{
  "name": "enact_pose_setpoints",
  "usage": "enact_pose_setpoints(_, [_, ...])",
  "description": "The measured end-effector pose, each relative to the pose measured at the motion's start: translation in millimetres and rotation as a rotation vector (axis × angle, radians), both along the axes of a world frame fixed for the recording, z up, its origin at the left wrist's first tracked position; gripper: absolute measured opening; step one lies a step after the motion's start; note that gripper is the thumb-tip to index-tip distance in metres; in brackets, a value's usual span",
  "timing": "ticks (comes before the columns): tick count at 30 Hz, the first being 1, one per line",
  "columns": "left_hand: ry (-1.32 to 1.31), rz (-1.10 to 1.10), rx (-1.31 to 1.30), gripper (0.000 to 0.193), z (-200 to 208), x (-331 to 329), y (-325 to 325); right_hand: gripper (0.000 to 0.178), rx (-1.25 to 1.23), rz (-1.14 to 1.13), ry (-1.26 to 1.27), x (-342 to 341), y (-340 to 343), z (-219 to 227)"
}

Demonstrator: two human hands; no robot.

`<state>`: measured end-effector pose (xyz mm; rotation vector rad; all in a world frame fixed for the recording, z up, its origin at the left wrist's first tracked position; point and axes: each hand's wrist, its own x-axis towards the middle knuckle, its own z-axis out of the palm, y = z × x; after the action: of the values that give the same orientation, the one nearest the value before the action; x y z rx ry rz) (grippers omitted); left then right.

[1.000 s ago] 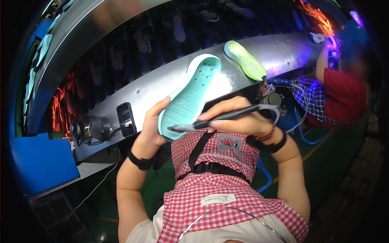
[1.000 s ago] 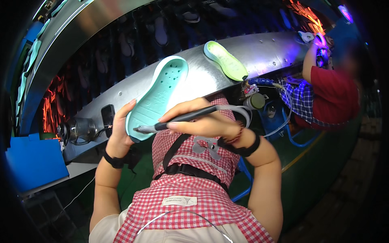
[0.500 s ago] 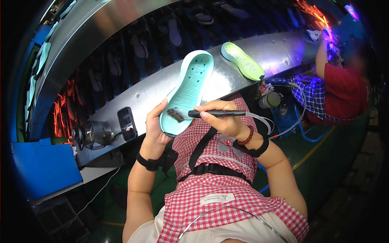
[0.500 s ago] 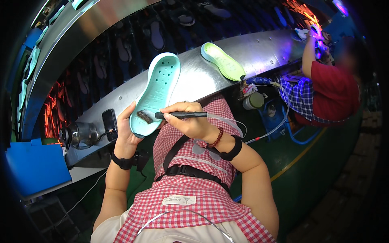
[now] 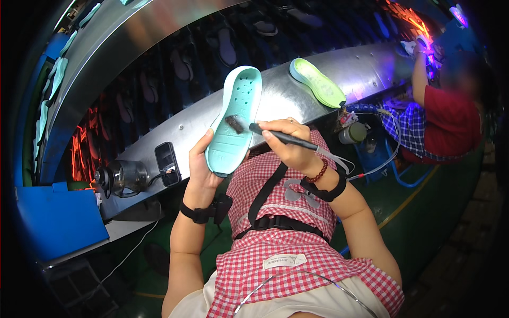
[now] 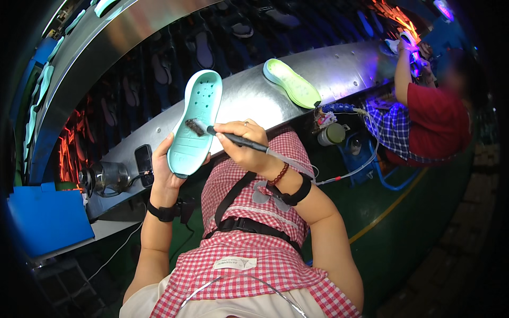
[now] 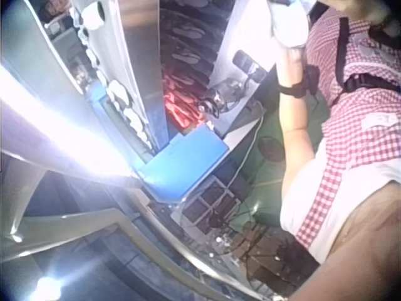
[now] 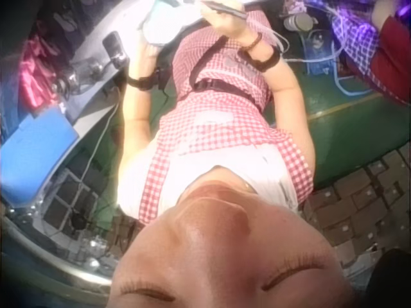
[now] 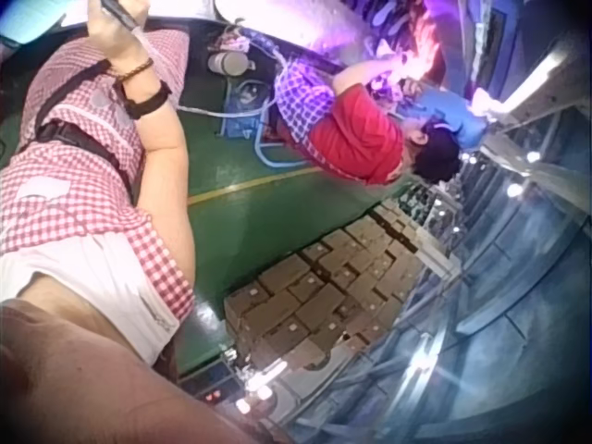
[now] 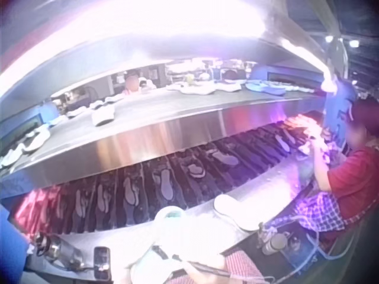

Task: Applying adhesive to the bottoms of shoe soles using a brush on a conveyor belt.

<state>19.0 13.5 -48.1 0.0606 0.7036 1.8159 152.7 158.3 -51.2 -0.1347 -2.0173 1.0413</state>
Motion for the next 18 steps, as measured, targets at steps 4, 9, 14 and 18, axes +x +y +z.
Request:
enact_pose_setpoints(4, [0.012, 0.012, -0.031, 0.052, -5.5, 1.8, 0.1, 0.014, -0.087, -0.129, 0.014, -13.3, 13.7, -6.5])
enact_pose_setpoints(9, [0.036, -0.001, -0.009, 0.049, -9.9, 4.0, -0.2, 0.016, 0.029, -0.138, 0.042, -28.7, 11.9, -12.4])
enact_pose_setpoints(14, [0.11, 0.151, -0.058, 0.048, 14.7, -13.0, -10.2, 0.019, -0.591, 0.458, -0.28, 13.2, -3.8, 35.6])
enact_pose_setpoints(18, [0.467, 0.241, 0.086, 0.054, 98.3, -32.3, -27.3, 0.02, -0.977, 0.484, 0.224, 43.9, 19.8, 48.2])
